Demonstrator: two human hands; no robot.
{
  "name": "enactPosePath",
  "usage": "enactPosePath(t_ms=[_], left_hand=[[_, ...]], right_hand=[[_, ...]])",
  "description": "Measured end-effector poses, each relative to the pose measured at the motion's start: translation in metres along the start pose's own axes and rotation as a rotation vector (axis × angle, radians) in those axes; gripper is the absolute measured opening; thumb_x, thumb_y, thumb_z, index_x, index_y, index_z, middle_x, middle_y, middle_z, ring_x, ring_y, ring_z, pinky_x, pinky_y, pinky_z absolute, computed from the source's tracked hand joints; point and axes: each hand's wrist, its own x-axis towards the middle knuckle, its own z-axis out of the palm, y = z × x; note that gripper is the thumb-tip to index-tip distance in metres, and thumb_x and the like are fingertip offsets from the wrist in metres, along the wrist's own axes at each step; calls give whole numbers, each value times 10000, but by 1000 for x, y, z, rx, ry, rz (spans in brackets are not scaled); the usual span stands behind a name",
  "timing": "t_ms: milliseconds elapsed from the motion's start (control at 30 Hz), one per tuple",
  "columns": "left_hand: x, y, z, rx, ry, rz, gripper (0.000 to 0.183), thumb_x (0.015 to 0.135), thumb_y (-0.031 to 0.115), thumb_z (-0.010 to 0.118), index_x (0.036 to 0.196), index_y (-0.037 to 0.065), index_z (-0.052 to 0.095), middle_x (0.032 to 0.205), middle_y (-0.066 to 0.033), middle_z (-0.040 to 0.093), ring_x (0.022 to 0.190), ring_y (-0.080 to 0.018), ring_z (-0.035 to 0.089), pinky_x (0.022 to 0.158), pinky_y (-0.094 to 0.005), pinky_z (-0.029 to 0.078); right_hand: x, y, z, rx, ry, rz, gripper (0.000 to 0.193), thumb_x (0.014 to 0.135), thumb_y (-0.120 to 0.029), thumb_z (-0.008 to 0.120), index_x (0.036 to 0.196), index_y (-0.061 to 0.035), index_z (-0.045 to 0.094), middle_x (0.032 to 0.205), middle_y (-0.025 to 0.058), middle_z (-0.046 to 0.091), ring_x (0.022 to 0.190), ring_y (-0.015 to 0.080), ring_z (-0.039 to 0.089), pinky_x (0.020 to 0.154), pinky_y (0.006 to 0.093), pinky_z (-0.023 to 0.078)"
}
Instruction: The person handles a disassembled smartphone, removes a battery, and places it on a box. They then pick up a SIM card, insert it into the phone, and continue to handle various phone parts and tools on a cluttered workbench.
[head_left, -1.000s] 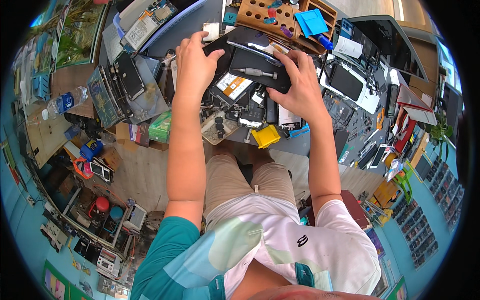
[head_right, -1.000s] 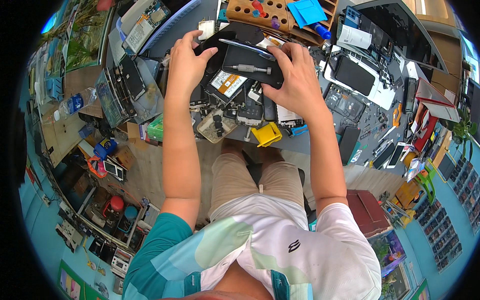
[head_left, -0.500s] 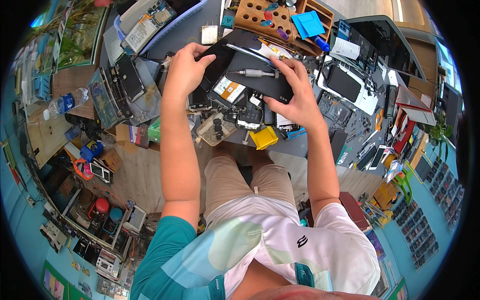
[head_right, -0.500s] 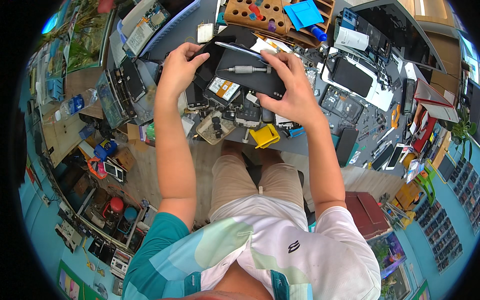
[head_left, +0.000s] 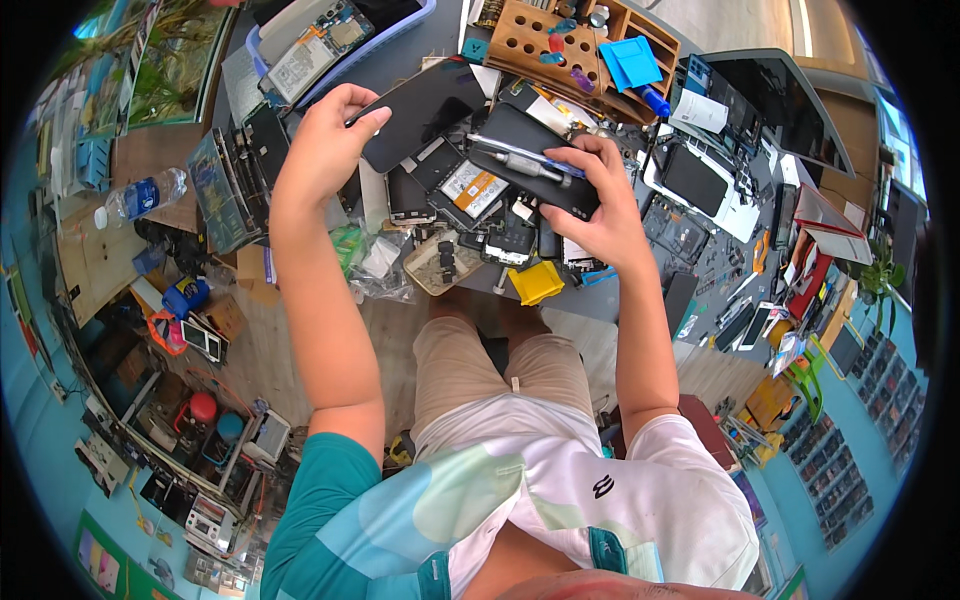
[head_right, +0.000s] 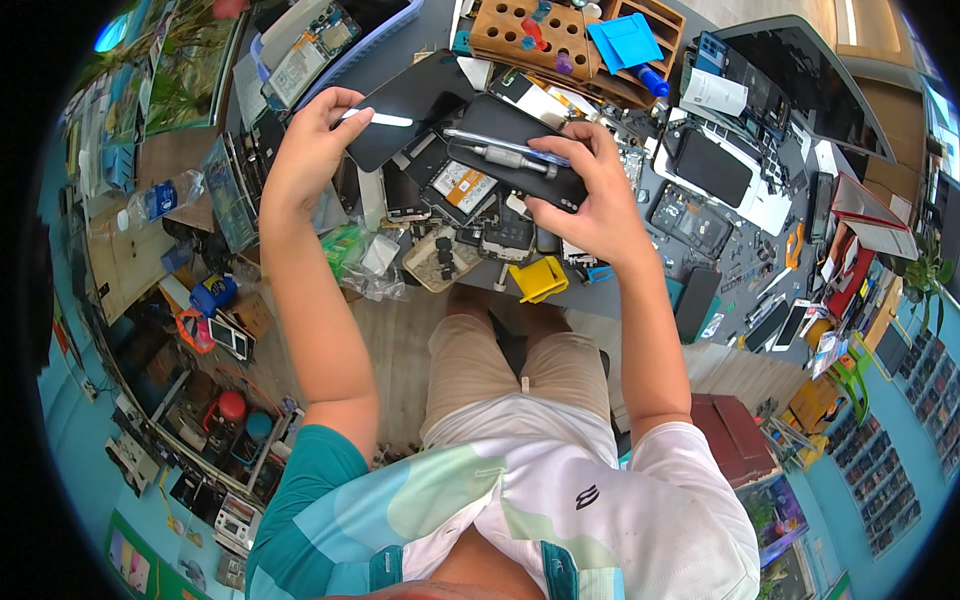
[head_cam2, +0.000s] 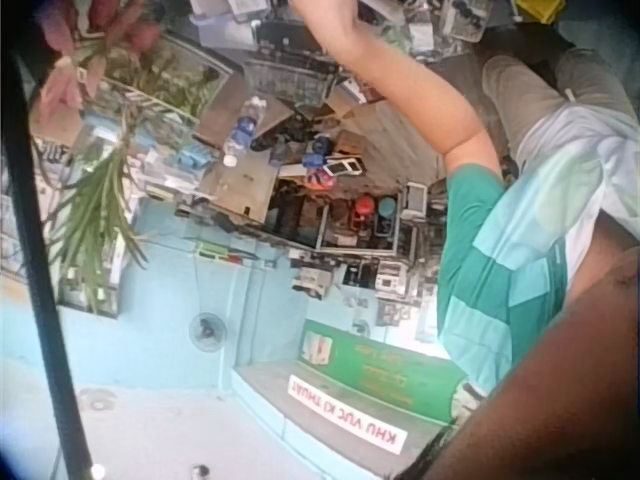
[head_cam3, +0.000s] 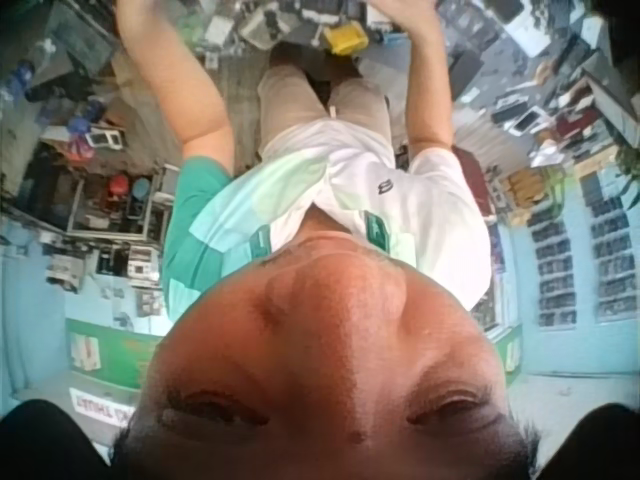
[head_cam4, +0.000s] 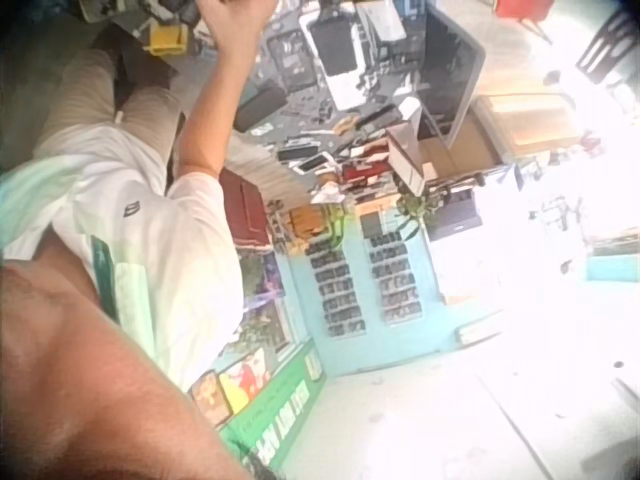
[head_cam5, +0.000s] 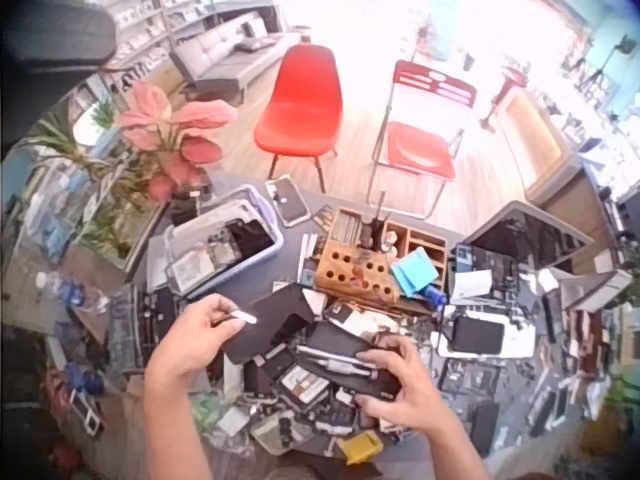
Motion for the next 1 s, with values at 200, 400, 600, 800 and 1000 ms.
enactPosePath(t_ms=[200, 400, 600, 800, 1000], left_hand=[[-38, 1, -33, -412, 125, -27, 294, 1007, 166, 694, 1230, -4, 607, 1071, -69, 734, 923, -79, 653, 786, -230, 502], [-62, -42, -83, -449, 303, -50, 282, 1019, 188, 684, 1235, 23, 607, 1087, -42, 737, 912, -75, 676, 763, -237, 519], [-91, -64, -98, -642, 559, -31, 331, 1027, 179, 681, 1283, 9, 558, 1141, -88, 716, 974, -164, 694, 843, -332, 558], [-95, -93, -77, -654, 679, -43, 461, 999, 62, 681, 1409, -15, 484, 1215, -169, 708, 1022, -192, 707, 848, -346, 578], [-78, -106, -58, -460, 672, -31, 654, 980, 12, 683, 1548, -41, 364, 1291, -201, 675, 1108, -208, 686, 921, -318, 559]], right_hand=[[-8, -2, -15, -77, 20, 45, 602, 658, -182, 841, 1241, -103, 712, 1292, 180, 524, 1215, 350, 548, 1045, 428, 454], [-9, -6, -20, -111, 72, 72, 576, 673, -169, 821, 1231, -82, 709, 1255, 170, 537, 1183, 335, 566, 1033, 414, 458], [-4, -10, -11, -113, 72, 55, 571, 669, -166, 818, 1224, -83, 712, 1248, 167, 541, 1182, 332, 571, 1037, 415, 465], [8, -23, 13, -115, 79, 20, 566, 685, -160, 822, 1234, -86, 704, 1250, 170, 525, 1189, 342, 556, 1040, 426, 461], [18, -53, 78, -138, 123, -19, 552, 695, -191, 826, 1223, -88, 703, 1241, 228, 526, 1156, 387, 550, 1015, 459, 468]])
